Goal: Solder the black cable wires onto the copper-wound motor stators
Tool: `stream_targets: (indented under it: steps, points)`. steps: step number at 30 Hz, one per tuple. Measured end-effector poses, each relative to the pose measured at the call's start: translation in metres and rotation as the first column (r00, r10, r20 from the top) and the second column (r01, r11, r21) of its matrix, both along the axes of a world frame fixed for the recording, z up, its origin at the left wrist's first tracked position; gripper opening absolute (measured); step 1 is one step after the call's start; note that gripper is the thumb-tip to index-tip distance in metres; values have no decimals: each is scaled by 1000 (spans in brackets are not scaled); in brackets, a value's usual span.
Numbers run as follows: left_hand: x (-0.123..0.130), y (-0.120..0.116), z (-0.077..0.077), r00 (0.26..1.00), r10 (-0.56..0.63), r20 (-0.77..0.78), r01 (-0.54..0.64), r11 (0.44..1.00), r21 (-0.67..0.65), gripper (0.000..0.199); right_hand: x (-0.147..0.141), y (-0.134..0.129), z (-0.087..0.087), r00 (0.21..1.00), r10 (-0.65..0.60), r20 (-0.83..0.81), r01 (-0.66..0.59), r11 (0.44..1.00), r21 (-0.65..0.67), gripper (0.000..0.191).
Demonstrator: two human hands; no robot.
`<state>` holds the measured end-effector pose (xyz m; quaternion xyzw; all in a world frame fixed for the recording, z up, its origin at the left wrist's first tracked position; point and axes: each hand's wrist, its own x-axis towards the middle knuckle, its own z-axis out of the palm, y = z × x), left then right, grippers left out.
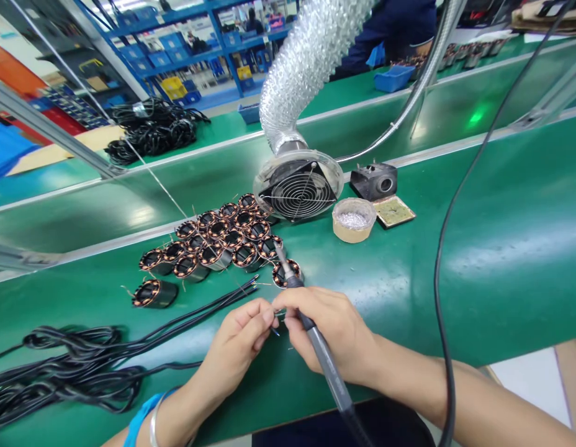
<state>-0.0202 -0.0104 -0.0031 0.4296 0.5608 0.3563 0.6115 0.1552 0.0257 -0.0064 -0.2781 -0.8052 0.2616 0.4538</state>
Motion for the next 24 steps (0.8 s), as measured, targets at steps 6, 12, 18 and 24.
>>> stream_targets:
  steps: [6, 12, 18, 24]
  points:
    - [7, -5, -1, 997, 35, -75, -35, 999, 10, 25, 0, -4, -9, 992, -125, -28, 128, 987, 93, 25]
    - [5, -2, -2, 991, 9, -130, -2, 999, 53, 26, 6, -1, -3, 997, -70, -34, 72, 995, 67, 26]
    - [2, 3, -2, 991, -51, -127, 61, 995, 75, 23, 25, -13, 9, 998, -48, -46, 44, 995, -84, 40]
    - [0, 5, -2, 991, -63, -120, 73, 994, 83, 21, 43, -25, 33, 994, -107, -22, 103, 984, -148, 27]
